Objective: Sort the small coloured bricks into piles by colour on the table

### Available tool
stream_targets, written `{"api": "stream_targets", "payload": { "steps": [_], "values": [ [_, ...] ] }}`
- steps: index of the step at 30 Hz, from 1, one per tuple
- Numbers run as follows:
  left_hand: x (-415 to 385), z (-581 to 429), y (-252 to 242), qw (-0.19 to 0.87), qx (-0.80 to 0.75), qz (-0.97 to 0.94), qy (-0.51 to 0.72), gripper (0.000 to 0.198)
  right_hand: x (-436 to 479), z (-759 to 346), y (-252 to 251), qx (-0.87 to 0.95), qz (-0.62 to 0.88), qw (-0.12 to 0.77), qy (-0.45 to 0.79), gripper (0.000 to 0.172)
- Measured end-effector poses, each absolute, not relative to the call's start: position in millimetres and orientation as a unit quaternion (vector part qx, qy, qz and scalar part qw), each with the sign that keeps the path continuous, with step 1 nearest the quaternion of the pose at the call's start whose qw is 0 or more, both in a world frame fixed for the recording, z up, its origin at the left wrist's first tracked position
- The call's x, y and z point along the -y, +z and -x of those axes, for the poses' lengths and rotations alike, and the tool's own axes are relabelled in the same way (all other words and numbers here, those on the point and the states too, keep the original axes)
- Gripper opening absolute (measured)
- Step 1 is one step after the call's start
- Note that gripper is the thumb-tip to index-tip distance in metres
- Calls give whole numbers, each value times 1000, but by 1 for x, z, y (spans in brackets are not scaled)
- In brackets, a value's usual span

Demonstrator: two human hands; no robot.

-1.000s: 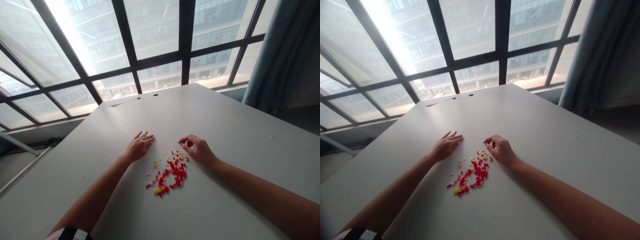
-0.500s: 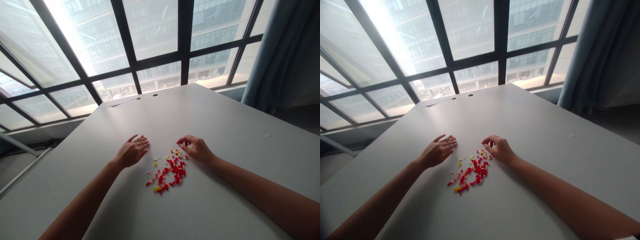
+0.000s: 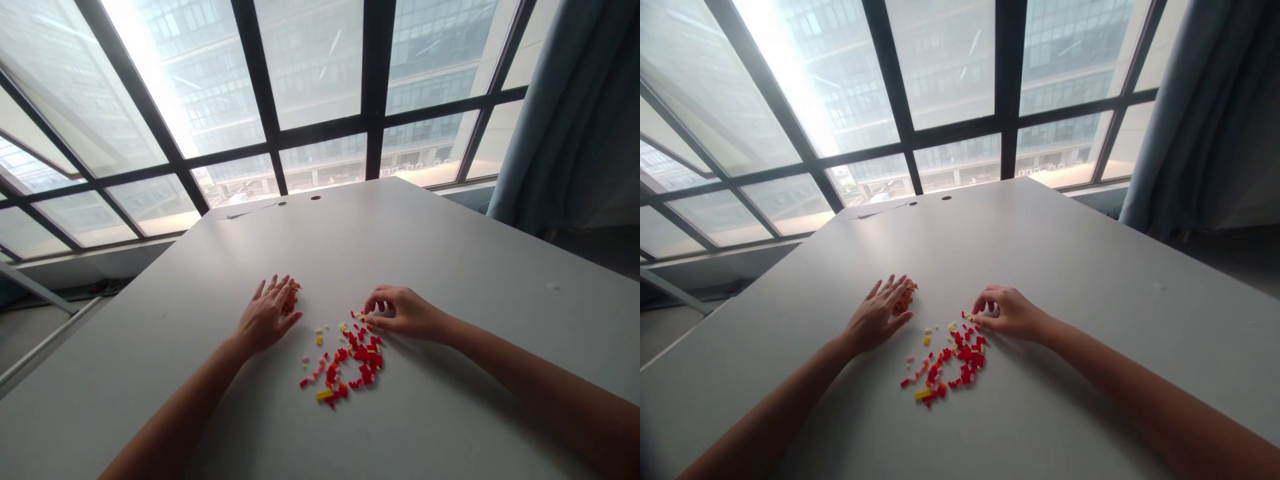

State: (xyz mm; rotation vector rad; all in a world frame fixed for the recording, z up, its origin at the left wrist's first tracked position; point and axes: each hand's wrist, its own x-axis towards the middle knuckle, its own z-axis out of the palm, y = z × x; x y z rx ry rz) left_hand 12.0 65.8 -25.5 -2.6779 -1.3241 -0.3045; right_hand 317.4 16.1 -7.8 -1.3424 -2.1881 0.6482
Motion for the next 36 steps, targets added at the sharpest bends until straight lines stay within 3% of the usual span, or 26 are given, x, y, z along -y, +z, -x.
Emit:
{"api": "stream_targets", "payload": {
  "steps": [7,11,23,36],
  "values": [
    [-81,-38,-23,56,421,903,-57,76,-14,-318,-6,788,497,236,278,22],
    [-84,-36,-32,46,410,910,-44,66,-15,-317,-7,792,490,238,275,20],
    [-72,-27,-32,82,384,911,-129,38,-16,-317,-11,802,484,242,255,12],
    [-64,-10,-32,162,407,865,-245,26,-17,-317,-15,819,451,262,237,15]
  ]
}}
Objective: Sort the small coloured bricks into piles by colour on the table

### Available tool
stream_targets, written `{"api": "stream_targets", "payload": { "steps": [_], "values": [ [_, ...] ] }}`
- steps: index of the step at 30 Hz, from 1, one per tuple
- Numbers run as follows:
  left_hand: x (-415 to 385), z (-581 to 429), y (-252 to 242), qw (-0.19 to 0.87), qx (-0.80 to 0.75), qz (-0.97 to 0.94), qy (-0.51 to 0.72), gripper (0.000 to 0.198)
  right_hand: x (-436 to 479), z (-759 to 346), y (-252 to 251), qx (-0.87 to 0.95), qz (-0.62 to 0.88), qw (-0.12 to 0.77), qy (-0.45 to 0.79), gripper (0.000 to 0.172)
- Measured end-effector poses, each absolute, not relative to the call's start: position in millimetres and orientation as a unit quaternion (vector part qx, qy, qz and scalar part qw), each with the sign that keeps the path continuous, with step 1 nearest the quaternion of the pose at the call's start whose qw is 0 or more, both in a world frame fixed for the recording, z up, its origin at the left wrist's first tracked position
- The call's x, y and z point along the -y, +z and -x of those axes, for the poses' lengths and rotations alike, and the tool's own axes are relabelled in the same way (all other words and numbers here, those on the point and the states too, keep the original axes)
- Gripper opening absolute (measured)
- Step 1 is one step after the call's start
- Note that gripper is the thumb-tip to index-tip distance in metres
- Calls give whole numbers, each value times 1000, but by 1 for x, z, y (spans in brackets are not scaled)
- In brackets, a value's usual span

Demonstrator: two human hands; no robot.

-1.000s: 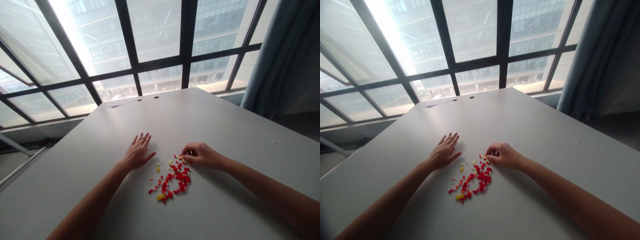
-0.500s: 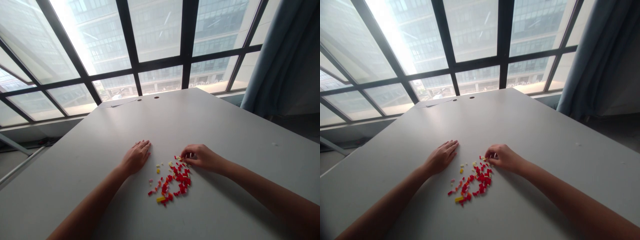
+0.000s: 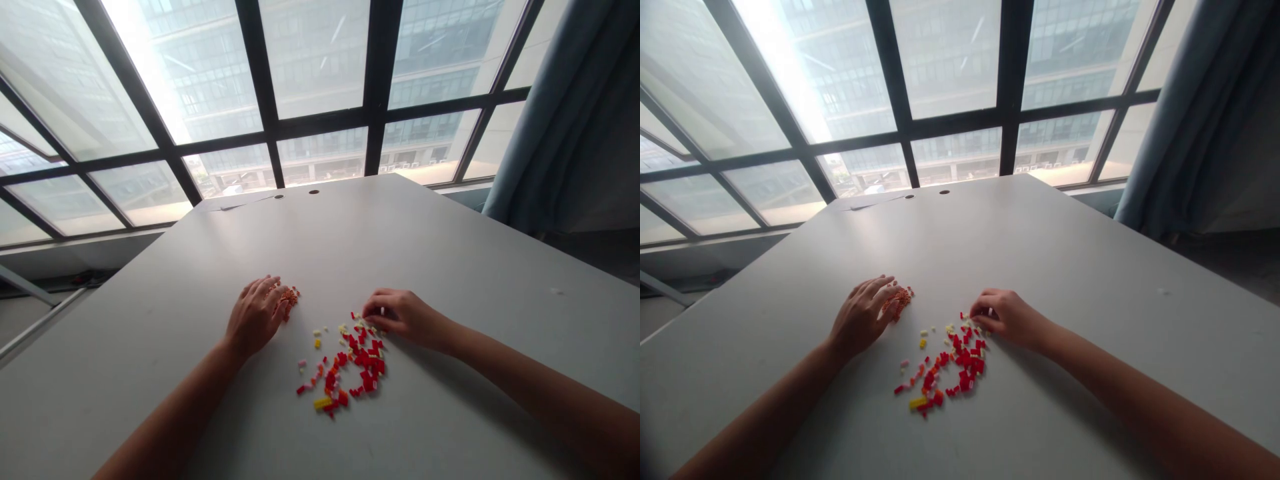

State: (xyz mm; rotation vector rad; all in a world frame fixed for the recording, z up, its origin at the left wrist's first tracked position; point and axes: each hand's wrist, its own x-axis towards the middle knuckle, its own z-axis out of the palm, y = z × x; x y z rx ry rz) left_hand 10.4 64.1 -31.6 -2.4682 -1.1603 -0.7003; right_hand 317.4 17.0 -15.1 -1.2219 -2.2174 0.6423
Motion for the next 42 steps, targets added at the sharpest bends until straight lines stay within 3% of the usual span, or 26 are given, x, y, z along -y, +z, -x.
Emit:
{"api": "stream_targets", "payload": {
  "steps": [7,13,21,27,42],
  "values": [
    [-71,-7,-40,64,512,809,-281,30,-55,-292,-12,788,505,305,174,9],
    [-69,-8,-39,47,480,827,-288,29,-81,-263,-26,801,481,318,160,8],
    [-62,-13,-27,1,346,916,-203,37,-74,-270,-22,785,499,324,172,18],
    [-62,-12,-27,-8,352,912,-208,40,-44,-297,3,830,449,250,219,10],
    [-61,-15,-27,17,358,907,-224,36,-29,-301,-14,846,439,232,193,14]
  ]
}}
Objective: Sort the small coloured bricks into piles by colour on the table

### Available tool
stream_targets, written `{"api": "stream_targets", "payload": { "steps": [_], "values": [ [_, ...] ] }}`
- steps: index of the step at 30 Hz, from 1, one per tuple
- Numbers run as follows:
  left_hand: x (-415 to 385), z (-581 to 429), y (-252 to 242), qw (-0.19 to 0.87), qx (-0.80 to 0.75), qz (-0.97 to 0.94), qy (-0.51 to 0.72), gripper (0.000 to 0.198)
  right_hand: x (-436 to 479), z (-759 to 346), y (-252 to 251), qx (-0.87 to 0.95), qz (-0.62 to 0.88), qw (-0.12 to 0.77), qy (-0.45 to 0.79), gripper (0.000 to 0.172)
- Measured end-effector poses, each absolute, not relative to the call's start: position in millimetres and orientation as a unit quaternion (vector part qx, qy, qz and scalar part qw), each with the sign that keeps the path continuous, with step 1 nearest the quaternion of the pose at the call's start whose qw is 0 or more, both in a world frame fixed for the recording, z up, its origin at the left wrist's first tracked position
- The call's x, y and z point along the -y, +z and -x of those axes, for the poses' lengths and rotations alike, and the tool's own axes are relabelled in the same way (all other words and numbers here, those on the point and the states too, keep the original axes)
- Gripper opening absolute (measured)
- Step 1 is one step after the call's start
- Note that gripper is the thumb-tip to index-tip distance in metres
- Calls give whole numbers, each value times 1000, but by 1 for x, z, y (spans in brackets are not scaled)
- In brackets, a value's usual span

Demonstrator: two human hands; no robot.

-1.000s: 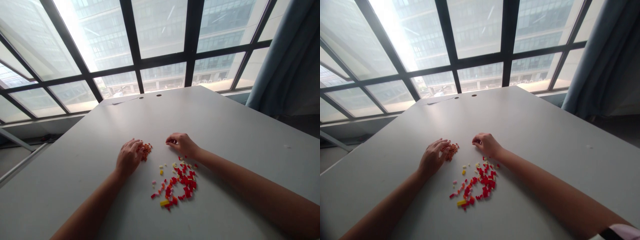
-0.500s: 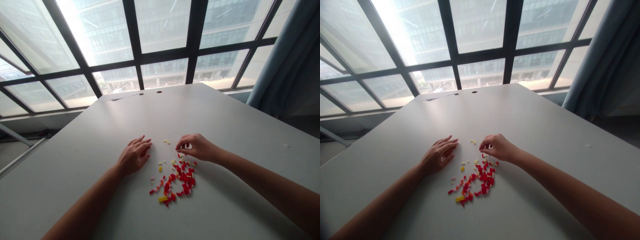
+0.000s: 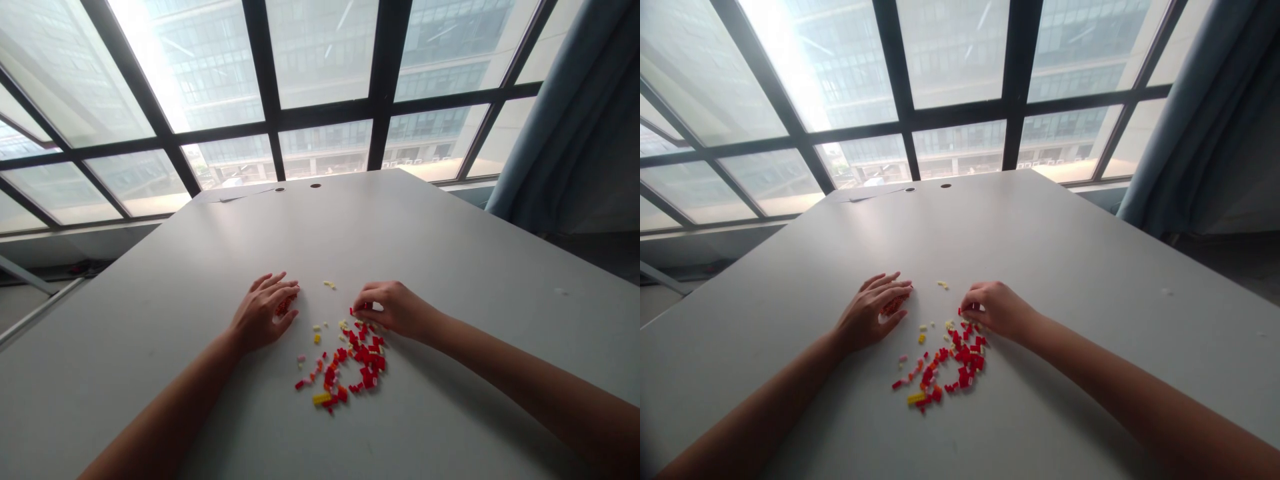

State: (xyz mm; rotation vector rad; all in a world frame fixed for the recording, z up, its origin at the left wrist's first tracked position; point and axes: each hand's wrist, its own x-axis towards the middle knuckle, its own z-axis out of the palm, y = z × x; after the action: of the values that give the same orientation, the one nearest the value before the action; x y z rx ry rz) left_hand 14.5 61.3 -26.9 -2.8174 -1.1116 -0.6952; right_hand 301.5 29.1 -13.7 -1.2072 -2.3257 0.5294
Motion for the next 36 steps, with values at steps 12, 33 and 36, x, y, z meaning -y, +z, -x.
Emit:
{"api": "stream_targets", "payload": {
  "steps": [12,33,36],
  "values": [
    [-65,-15,-33,2,400,893,-206,42,-41,-291,-19,844,473,228,107,15],
    [-66,-14,-34,-1,393,898,-200,42,-39,-305,-16,826,464,269,174,17],
    [-66,-13,-34,-1,392,898,-199,42,-37,-306,-10,817,469,279,187,17]
  ]
}}
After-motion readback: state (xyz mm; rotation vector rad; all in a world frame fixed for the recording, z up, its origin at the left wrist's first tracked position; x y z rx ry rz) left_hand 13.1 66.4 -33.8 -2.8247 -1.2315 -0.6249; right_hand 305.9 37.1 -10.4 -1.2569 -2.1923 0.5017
